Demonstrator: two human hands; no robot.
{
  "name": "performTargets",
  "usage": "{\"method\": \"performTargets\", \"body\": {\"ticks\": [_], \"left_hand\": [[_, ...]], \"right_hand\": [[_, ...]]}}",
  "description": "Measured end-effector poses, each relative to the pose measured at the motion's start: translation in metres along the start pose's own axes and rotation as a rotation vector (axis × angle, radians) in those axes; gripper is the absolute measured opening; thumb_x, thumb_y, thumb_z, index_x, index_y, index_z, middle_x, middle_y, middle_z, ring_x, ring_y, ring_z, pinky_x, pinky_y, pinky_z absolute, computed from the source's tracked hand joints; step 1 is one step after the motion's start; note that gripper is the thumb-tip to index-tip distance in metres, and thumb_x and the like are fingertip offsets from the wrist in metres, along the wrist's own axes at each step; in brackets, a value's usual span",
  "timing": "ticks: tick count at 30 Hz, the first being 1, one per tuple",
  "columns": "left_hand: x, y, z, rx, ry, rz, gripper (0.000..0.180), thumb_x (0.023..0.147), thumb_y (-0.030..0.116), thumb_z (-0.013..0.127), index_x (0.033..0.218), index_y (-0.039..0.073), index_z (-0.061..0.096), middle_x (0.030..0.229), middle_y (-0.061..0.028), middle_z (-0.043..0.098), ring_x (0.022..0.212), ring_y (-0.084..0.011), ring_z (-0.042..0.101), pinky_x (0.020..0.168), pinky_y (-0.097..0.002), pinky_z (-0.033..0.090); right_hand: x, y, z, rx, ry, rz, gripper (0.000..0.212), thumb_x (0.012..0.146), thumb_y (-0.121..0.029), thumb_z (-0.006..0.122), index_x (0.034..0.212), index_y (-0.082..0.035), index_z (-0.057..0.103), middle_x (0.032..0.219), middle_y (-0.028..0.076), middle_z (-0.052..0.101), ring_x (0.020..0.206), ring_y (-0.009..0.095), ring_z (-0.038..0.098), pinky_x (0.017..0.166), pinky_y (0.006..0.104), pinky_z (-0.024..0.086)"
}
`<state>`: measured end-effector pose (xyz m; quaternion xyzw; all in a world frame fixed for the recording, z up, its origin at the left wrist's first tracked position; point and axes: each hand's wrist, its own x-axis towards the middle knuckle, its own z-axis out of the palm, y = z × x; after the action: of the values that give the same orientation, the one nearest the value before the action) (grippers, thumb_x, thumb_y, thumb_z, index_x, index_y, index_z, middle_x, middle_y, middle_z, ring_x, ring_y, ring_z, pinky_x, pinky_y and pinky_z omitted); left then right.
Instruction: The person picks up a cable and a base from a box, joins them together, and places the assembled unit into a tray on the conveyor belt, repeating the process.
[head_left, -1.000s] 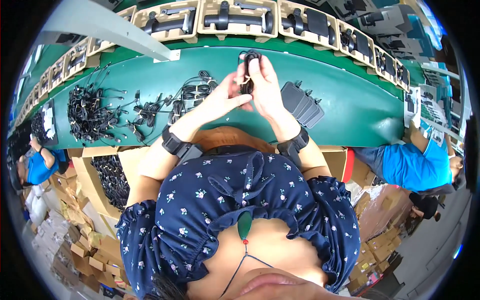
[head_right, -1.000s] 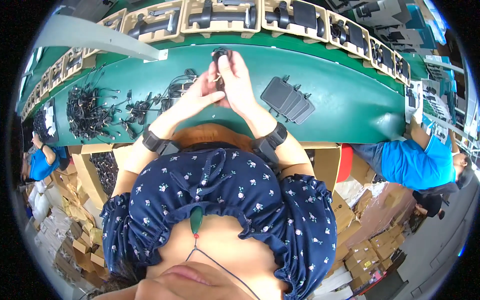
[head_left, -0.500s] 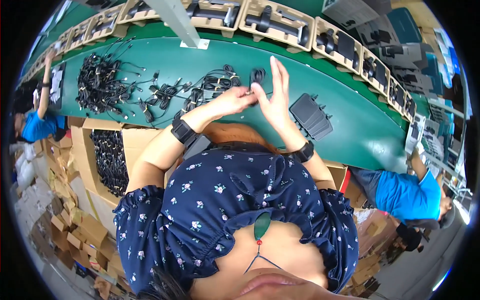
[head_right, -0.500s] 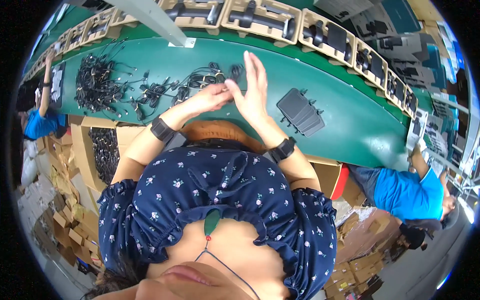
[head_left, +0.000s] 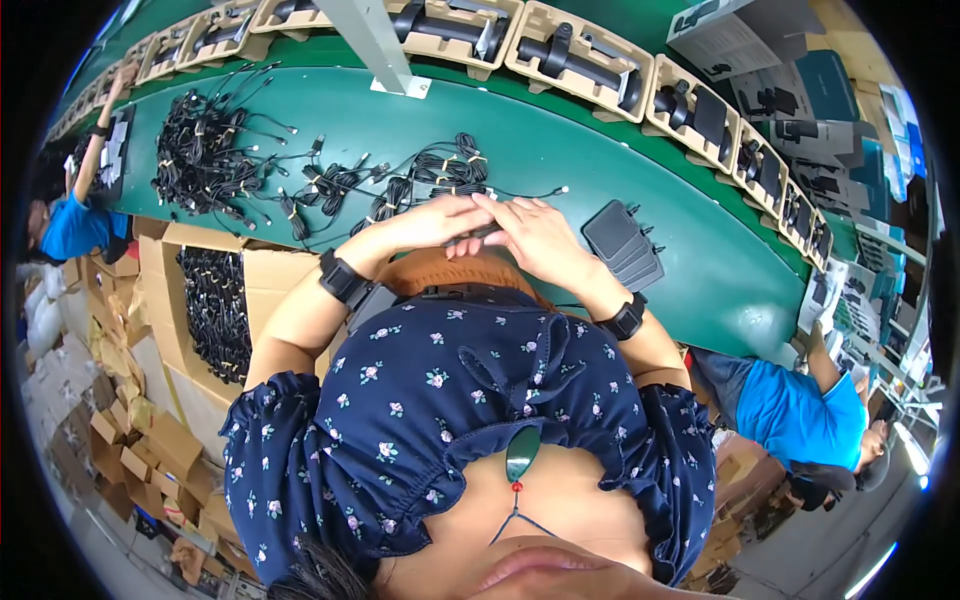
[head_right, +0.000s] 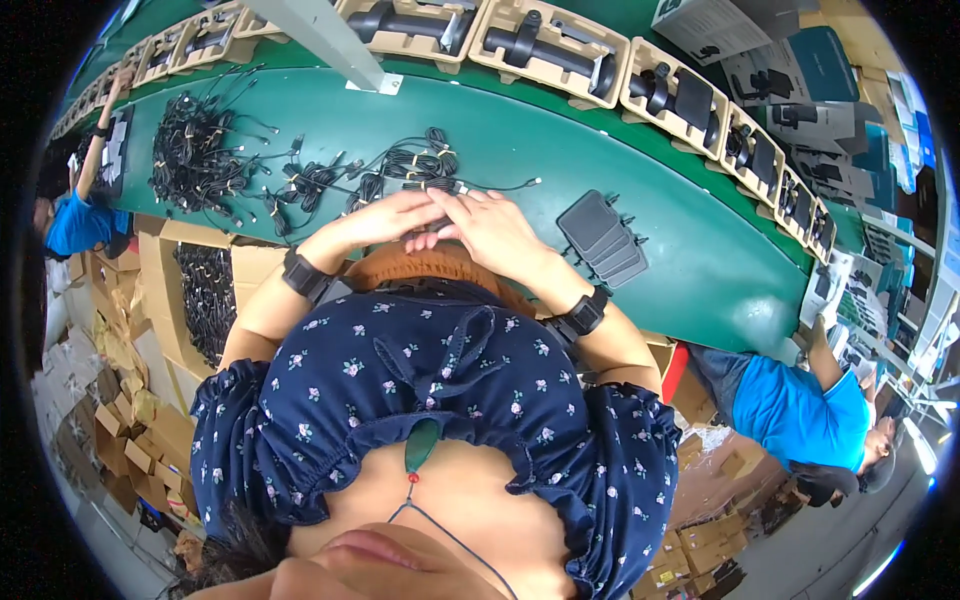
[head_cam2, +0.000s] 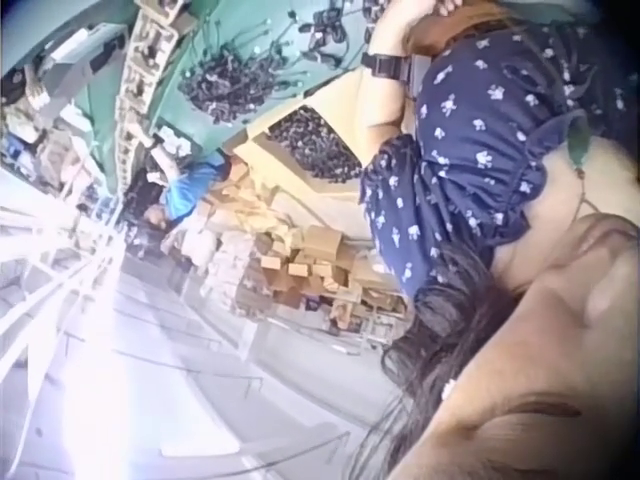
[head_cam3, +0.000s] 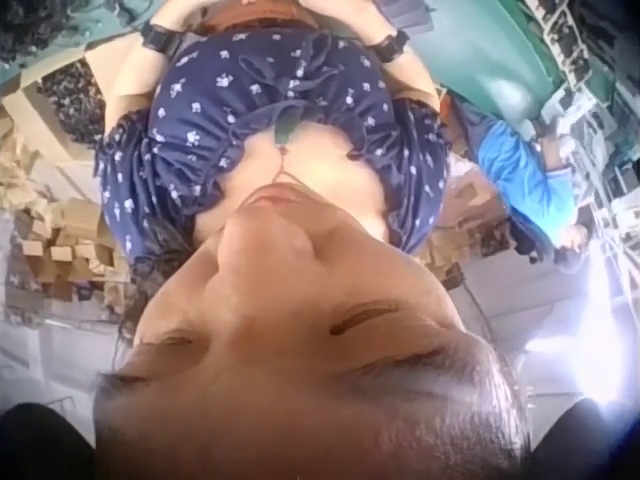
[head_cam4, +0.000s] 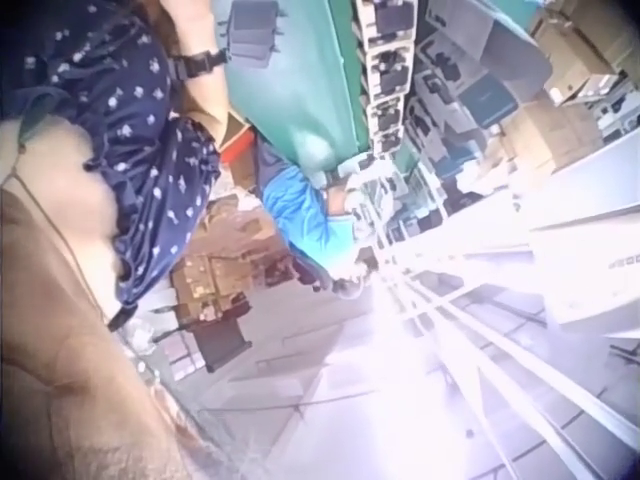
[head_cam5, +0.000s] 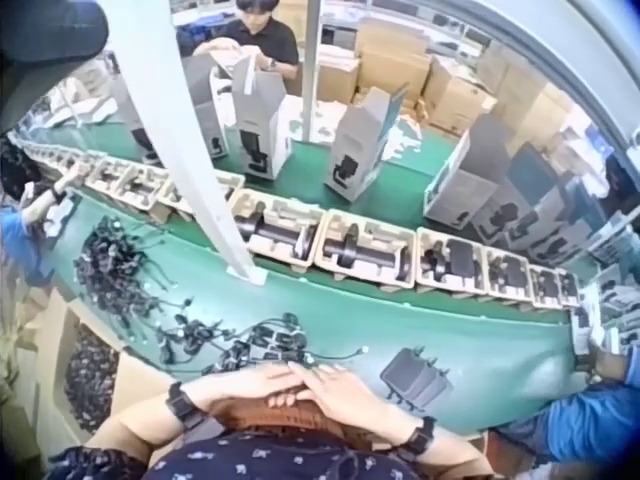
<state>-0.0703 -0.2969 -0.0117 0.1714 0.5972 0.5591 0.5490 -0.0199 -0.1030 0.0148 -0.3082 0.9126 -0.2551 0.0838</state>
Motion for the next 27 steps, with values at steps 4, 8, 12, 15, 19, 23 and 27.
{"method": "performTargets", "body": {"ticks": [4,8,12,15,19,23,27], "left_hand": [[-0.027,-0.035,-0.054,0.857,0.75,0.364,0.026,0.089,0.013,0.039,0.109,0.001,0.05,0.098,-0.0141,0.057,0.088,-0.0239,0.055,0.077,-0.0321,0.045],[-0.082,-0.079,-0.112,1.202,1.036,0.025,0.047,0.062,-0.012,0.041,0.105,0.005,0.052,0.119,-0.0135,0.048,0.11,-0.0333,0.042,0.094,-0.039,0.035],[-0.121,-0.137,-0.147,1.48,0.915,-0.175,0.032,0.075,0.002,0.043,0.105,0.009,0.052,0.127,-0.0083,0.042,0.117,-0.0294,0.038,0.095,-0.0374,0.034],[-0.12,-0.14,-0.141,1.38,0.936,-0.19,0.032,0.072,0.001,0.048,0.102,0.01,0.053,0.122,-0.0092,0.045,0.113,-0.0292,0.041,0.093,-0.0382,0.035],[-0.113,-0.106,-0.127,1.411,0.998,-0.233,0.029,0.068,0.005,0.059,0.096,0.01,0.053,0.108,-0.0092,0.048,0.103,-0.0288,0.045,0.086,-0.0388,0.038],[-0.1,-0.078,-0.103,1.464,1.112,-0.132,0.023,0.068,0.014,0.065,0.089,0.009,0.054,0.101,-0.0078,0.049,0.096,-0.0277,0.046,0.079,-0.0376,0.04],[-0.072,-0.077,-0.093,1.295,1.1,-0.017,0.021,0.07,0.017,0.065,0.086,0.008,0.055,0.097,-0.0078,0.049,0.09,-0.0277,0.047,0.076,-0.0372,0.039]], "right_hand": [[-0.004,0.038,-0.011,-0.006,0.325,0.28,0.026,0.081,-0.019,0.057,0.105,-0.011,0.055,0.09,0.014,0.062,0.08,0.03,0.06,0.067,0.0371,0.048],[-0.017,0.098,-0.044,-0.163,0.598,0.689,0.028,0.086,-0.028,0.05,0.106,-0.01,0.057,0.086,0.017,0.062,0.078,0.034,0.059,0.067,0.0405,0.048],[-0.024,0.169,-0.088,-0.327,0.761,0.876,0.031,0.087,-0.032,0.046,0.102,-0.007,0.059,0.081,0.022,0.061,0.077,0.038,0.059,0.068,0.044,0.047],[-0.018,0.207,-0.114,-0.368,0.655,1.012,0.034,0.086,-0.036,0.045,0.1,-0.007,0.059,0.082,0.022,0.061,0.08,0.039,0.059,0.071,0.0454,0.047],[-0.018,0.233,-0.142,-0.608,0.313,1.105,0.035,0.087,-0.038,0.043,0.093,-0.008,0.059,0.086,0.018,0.063,0.083,0.034,0.061,0.072,0.0439,0.048],[0.008,0.252,-0.149,-0.691,0.054,1.032,0.033,0.086,-0.034,0.043,0.093,-0.006,0.058,0.088,0.018,0.063,0.087,0.033,0.061,0.074,0.0428,0.048],[0.024,0.275,-0.128,-0.463,0.363,1.11,0.03,0.086,-0.025,0.042,0.102,0.001,0.043,0.093,0.024,0.06,0.088,0.038,0.059,0.075,0.0444,0.047]]}}
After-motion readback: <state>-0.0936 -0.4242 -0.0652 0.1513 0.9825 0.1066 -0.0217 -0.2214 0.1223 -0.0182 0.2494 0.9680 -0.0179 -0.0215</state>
